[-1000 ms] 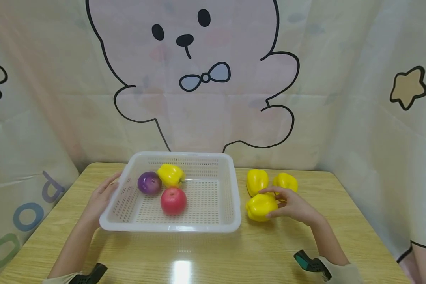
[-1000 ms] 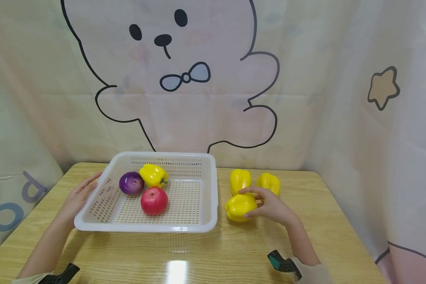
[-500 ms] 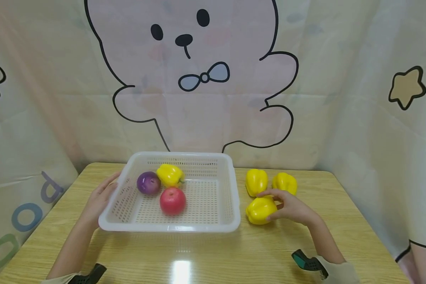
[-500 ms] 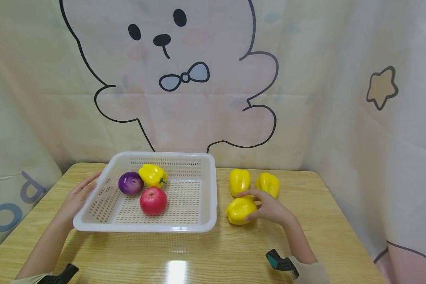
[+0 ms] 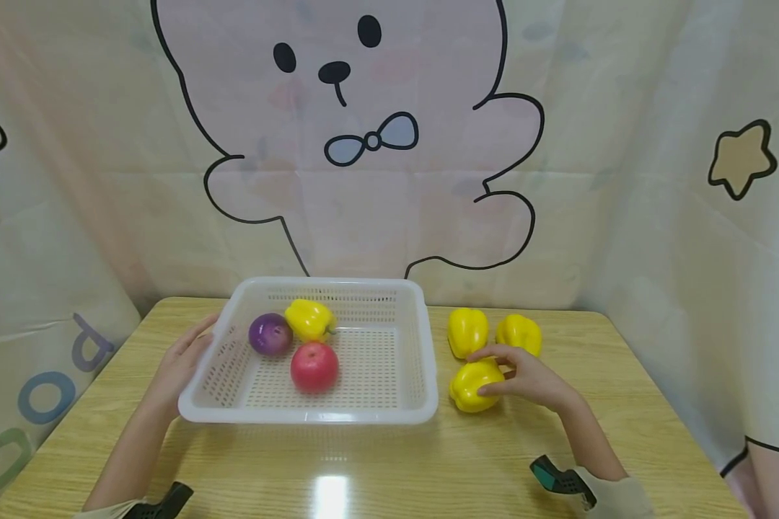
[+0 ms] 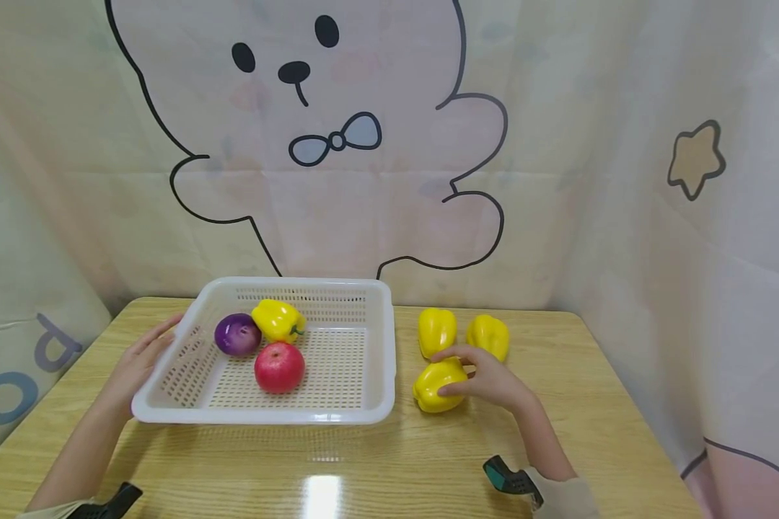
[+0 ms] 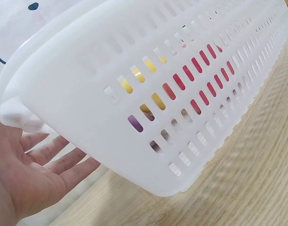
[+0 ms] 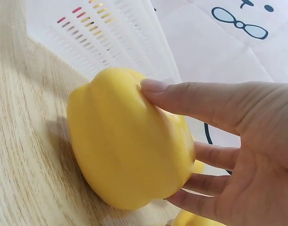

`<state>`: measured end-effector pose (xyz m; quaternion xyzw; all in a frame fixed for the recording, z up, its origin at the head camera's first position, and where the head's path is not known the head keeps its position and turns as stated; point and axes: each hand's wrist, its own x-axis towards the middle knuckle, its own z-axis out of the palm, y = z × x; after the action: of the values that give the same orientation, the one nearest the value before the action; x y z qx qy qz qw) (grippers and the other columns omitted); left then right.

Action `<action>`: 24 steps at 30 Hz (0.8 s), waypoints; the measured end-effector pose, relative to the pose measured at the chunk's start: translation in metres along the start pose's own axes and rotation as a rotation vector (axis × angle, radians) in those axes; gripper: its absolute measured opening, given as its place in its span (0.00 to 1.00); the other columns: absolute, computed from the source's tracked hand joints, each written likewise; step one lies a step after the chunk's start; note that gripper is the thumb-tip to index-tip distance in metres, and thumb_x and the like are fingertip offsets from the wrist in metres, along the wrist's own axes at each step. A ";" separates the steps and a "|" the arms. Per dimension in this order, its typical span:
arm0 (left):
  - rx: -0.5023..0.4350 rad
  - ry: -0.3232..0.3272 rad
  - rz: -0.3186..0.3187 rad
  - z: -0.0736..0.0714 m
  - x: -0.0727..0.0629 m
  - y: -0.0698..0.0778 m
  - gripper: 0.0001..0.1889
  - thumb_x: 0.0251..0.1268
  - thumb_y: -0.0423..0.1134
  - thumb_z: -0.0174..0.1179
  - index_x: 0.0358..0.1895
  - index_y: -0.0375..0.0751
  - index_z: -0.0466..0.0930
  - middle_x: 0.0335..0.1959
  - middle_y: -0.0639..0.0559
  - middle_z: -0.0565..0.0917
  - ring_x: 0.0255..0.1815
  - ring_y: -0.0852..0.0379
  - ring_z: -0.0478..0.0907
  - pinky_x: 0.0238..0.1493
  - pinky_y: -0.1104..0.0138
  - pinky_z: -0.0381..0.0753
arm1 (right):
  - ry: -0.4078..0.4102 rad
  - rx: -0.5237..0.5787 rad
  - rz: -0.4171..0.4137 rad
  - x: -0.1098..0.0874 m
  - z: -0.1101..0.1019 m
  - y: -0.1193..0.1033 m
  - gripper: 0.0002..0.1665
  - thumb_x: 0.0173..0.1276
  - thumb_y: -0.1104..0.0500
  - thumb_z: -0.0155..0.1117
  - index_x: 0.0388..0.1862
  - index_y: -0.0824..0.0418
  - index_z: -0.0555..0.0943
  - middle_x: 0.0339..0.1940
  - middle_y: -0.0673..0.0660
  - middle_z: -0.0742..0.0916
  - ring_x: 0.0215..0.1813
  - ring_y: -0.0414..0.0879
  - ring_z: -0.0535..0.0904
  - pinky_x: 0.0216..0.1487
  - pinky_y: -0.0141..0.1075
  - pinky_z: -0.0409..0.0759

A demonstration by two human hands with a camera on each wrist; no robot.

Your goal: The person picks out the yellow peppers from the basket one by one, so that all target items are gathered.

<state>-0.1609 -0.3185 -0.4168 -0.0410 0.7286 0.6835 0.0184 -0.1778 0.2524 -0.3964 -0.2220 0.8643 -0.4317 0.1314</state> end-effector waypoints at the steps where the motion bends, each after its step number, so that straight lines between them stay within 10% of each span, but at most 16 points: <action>1: -0.002 0.002 -0.001 0.000 0.000 0.000 0.23 0.88 0.52 0.46 0.80 0.63 0.65 0.44 0.74 0.85 0.42 0.66 0.86 0.40 0.68 0.87 | 0.005 -0.002 -0.005 0.000 0.000 0.000 0.25 0.67 0.57 0.79 0.61 0.61 0.85 0.64 0.61 0.86 0.70 0.63 0.73 0.67 0.70 0.71; 24: 0.032 0.004 -0.037 0.000 0.001 0.001 0.29 0.88 0.53 0.45 0.85 0.58 0.58 0.44 0.75 0.83 0.44 0.68 0.84 0.42 0.69 0.86 | 0.045 0.014 0.030 0.003 0.003 0.003 0.30 0.67 0.60 0.78 0.64 0.69 0.80 0.65 0.67 0.83 0.67 0.70 0.76 0.67 0.65 0.75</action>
<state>-0.1617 -0.3180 -0.4161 -0.0556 0.7384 0.6714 0.0306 -0.1801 0.2505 -0.4010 -0.1982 0.8674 -0.4405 0.1199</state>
